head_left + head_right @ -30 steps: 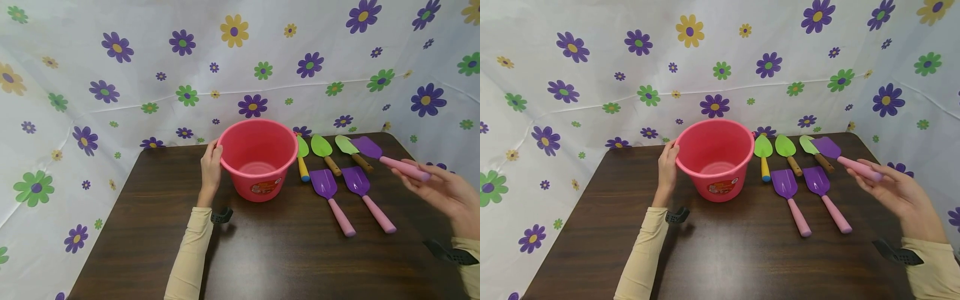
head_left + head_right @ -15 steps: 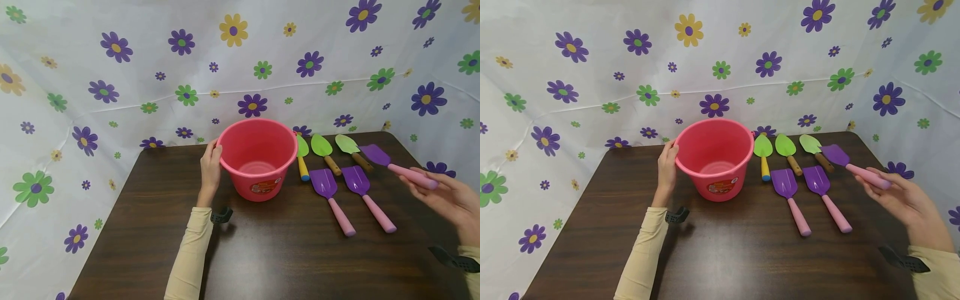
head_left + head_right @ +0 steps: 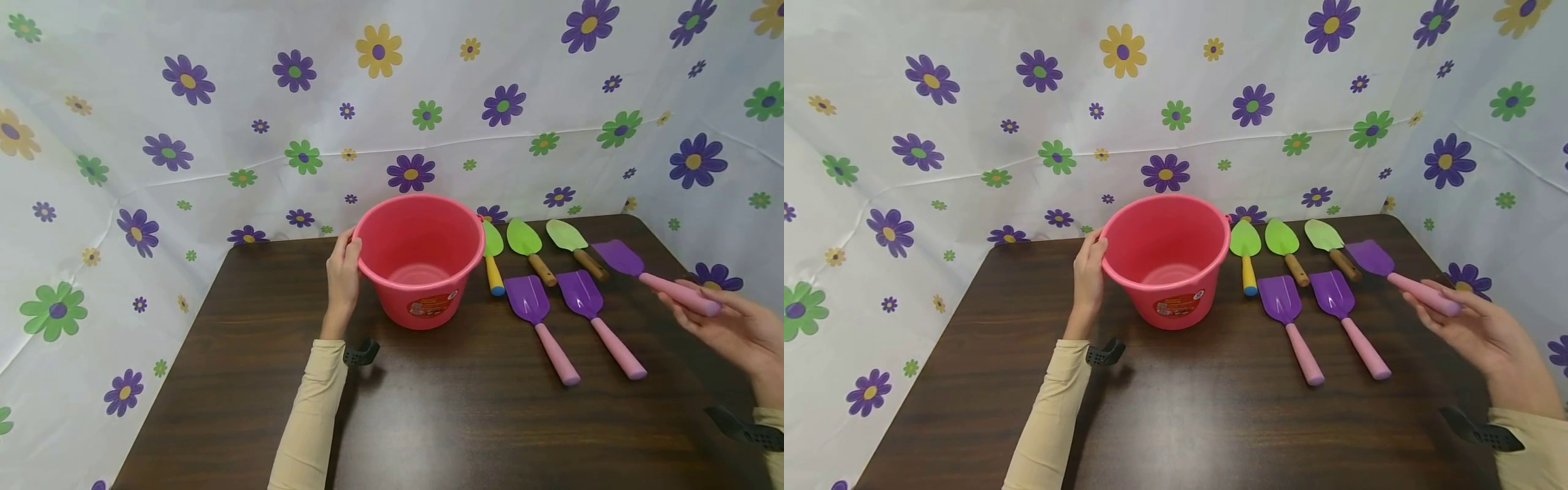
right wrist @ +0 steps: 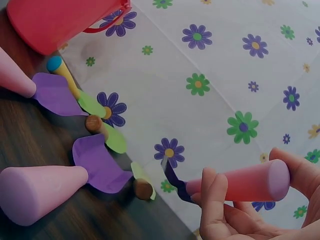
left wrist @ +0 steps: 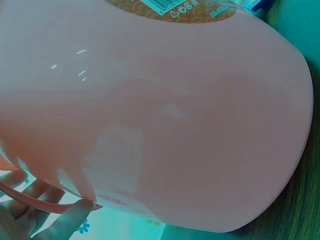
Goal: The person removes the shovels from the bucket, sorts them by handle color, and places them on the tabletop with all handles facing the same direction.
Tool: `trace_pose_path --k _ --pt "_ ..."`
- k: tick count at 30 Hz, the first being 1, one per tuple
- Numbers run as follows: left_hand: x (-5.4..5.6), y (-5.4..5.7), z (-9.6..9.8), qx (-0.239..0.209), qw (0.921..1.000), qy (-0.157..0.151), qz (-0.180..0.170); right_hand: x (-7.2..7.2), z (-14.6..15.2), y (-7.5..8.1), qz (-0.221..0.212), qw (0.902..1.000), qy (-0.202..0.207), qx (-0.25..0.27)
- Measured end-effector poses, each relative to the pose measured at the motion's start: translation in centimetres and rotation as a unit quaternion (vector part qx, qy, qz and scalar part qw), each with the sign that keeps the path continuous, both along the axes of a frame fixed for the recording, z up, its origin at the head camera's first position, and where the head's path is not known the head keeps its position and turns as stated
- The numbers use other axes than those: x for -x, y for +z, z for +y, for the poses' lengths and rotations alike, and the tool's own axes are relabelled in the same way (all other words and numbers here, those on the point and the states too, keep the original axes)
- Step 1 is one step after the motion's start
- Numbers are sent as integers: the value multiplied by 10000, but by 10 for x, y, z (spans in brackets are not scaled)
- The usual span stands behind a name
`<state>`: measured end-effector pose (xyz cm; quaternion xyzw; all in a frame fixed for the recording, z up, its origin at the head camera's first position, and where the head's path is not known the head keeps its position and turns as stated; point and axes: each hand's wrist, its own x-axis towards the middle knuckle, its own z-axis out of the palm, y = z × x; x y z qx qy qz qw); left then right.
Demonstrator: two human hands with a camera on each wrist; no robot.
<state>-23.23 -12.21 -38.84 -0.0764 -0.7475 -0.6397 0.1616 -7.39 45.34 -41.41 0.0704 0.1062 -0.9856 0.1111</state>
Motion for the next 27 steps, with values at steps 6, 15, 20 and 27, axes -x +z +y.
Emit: trace_pose_path --k 6,15,20,27 --pt "1 0 0 66 10000 49 20 -1 3 -5 -233 9993 -229 -168" --pt "1 -1 -1 60 10000 75 16 -4 8 -12 -137 9997 -121 -182" --pt "2 -2 -1 19 10000 24 62 -7 10 -14 188 9995 164 -200" --pt "2 -3 -1 41 9999 39 107 -10 14 -17 386 9985 377 -98"
